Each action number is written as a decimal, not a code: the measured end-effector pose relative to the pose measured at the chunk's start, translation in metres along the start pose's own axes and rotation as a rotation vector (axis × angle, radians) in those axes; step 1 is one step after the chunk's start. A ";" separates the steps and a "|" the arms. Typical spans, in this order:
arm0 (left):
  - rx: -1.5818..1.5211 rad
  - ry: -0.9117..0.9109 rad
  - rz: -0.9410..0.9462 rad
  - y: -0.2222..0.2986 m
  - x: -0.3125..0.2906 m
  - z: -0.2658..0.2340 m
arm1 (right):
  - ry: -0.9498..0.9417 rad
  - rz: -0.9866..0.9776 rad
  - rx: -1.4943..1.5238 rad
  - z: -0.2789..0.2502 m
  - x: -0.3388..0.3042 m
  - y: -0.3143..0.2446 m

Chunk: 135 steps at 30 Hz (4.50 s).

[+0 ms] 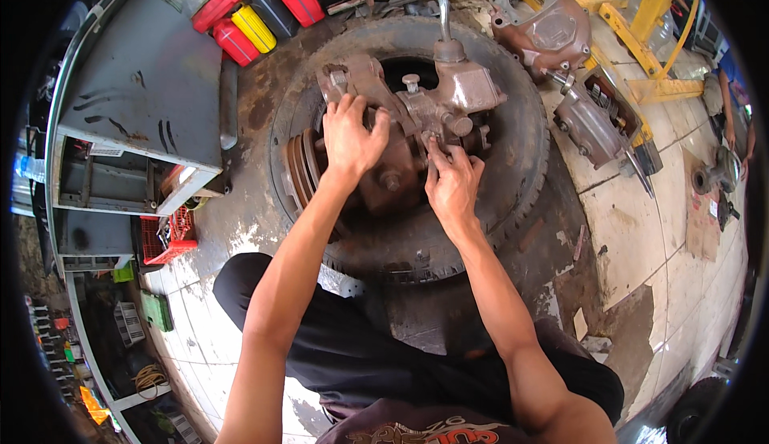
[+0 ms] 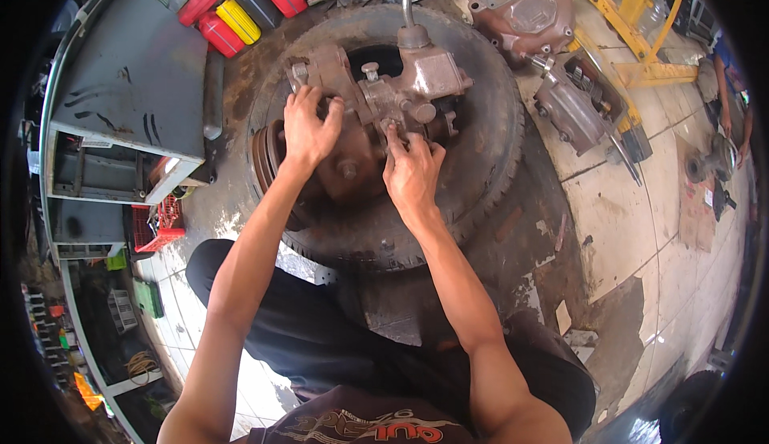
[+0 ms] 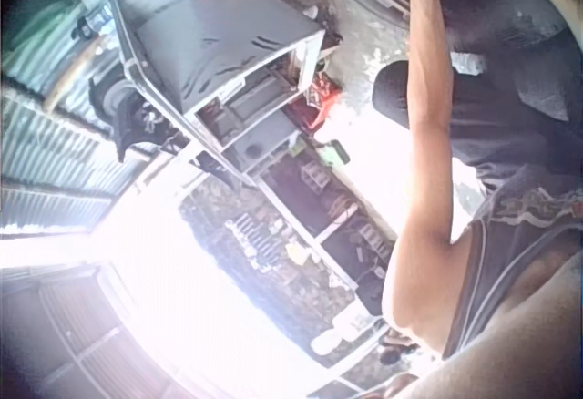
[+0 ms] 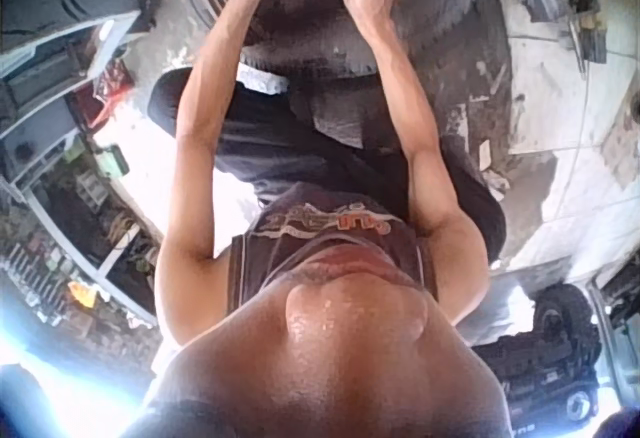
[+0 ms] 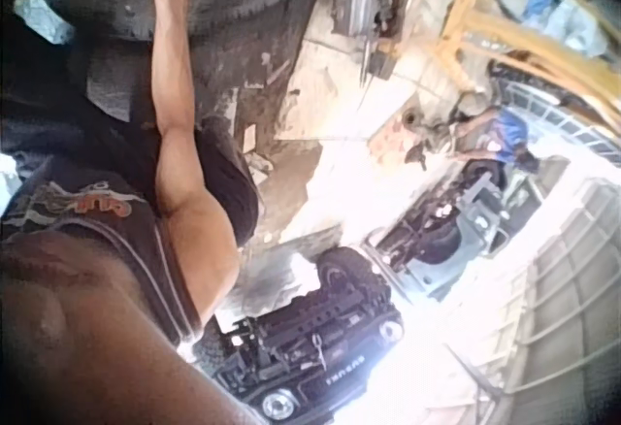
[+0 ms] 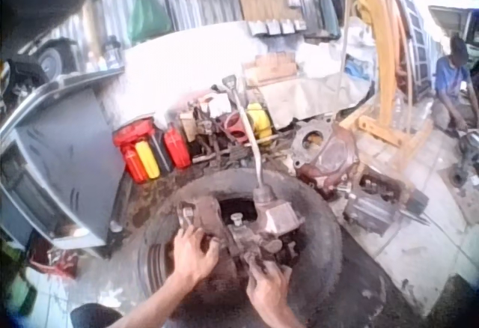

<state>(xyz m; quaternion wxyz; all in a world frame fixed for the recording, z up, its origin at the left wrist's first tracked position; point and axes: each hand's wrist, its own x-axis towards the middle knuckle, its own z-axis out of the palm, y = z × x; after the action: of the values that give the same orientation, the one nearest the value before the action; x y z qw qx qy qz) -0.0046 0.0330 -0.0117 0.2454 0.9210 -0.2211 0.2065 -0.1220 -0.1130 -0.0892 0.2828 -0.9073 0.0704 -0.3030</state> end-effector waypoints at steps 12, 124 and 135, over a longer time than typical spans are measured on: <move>0.229 0.053 -0.014 0.015 0.006 0.007 | 0.094 -0.132 0.030 0.006 0.034 0.014; 0.194 0.029 -0.037 0.024 -0.001 0.003 | 0.047 0.055 -0.158 0.024 0.016 -0.010; 0.206 0.018 -0.057 0.025 0.003 0.001 | 0.041 0.047 -0.128 0.016 0.031 -0.011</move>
<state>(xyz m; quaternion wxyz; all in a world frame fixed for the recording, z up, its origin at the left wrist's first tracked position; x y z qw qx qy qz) -0.0141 0.0121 -0.0024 0.1572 0.9453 -0.1704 0.2294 -0.0881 -0.1057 -0.0779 0.2300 -0.9152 0.1167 -0.3096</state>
